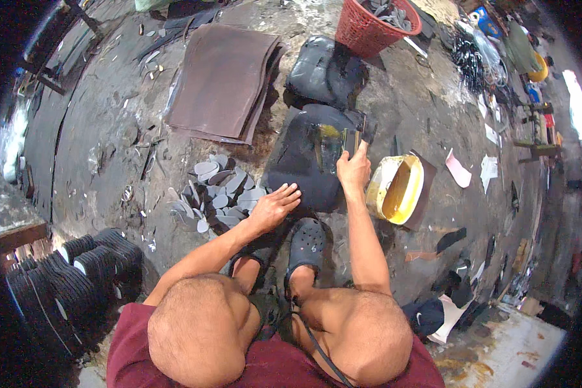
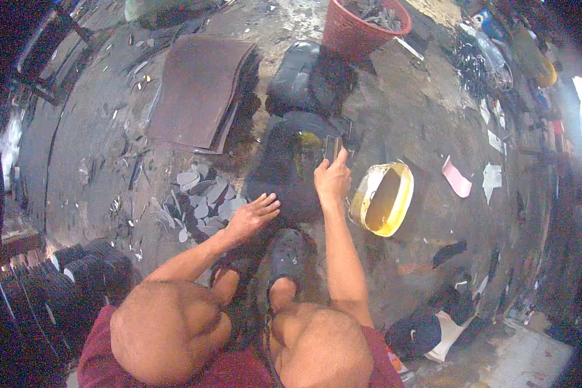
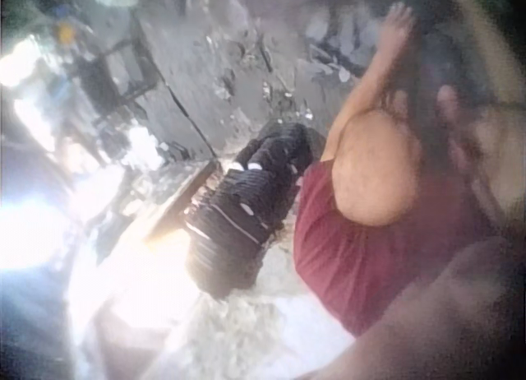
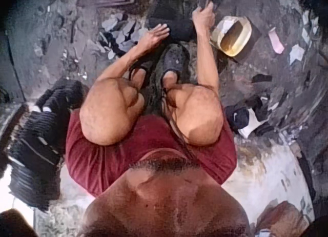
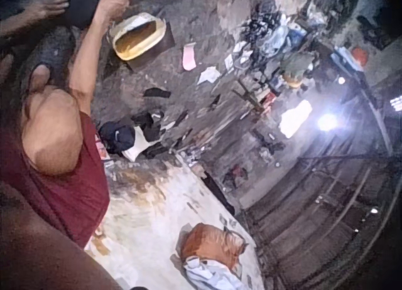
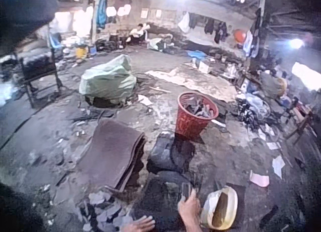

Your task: The person repeatedly dips a brush into a yellow container and applies a yellowish substance to the surface of a black shoe part. The person holds the part steady with the left hand while brushing with the right hand, then places the part back on a stack of similar parts.

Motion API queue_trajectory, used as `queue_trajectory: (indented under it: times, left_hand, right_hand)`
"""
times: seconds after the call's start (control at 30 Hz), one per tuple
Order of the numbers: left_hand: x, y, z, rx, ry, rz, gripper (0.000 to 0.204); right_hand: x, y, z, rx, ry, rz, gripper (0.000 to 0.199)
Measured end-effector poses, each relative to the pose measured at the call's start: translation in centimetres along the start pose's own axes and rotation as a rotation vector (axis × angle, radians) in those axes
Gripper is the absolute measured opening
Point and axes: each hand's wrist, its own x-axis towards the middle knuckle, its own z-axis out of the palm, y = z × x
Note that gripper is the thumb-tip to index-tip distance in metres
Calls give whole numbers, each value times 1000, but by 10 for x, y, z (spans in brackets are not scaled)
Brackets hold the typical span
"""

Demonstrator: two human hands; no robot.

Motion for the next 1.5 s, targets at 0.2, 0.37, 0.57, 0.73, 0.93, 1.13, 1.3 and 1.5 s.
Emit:
queue_trajectory:
  times: [0.2,0.37,0.57,0.73,0.93,1.13,1.3,1.5]
  left_hand:
    - [-1,8,-2,24,52,-7,45]
    - [9,34,0,208,4,8,52]
    - [14,14,0,174,-88,-33,56]
    - [31,12,-5,94,-84,-37,61]
    - [32,27,0,163,-71,-89,53]
    - [29,28,17,-119,-212,-378,53]
    - [48,16,0,114,-100,-97,68]
    - [37,48,-1,60,15,12,58]
  right_hand:
    - [56,-67,9,-115,-149,-220,45]
    - [94,-120,22,-473,-469,-738,36]
    - [17,-119,16,-306,-835,-1056,42]
    - [98,-66,-25,-255,-349,-486,39]
    - [57,-85,5,-506,-545,-774,38]
    - [-47,-100,40,-426,-796,-1161,45]
    - [34,-74,-2,-320,-223,-713,34]
    - [-23,-55,21,-434,-345,-902,25]
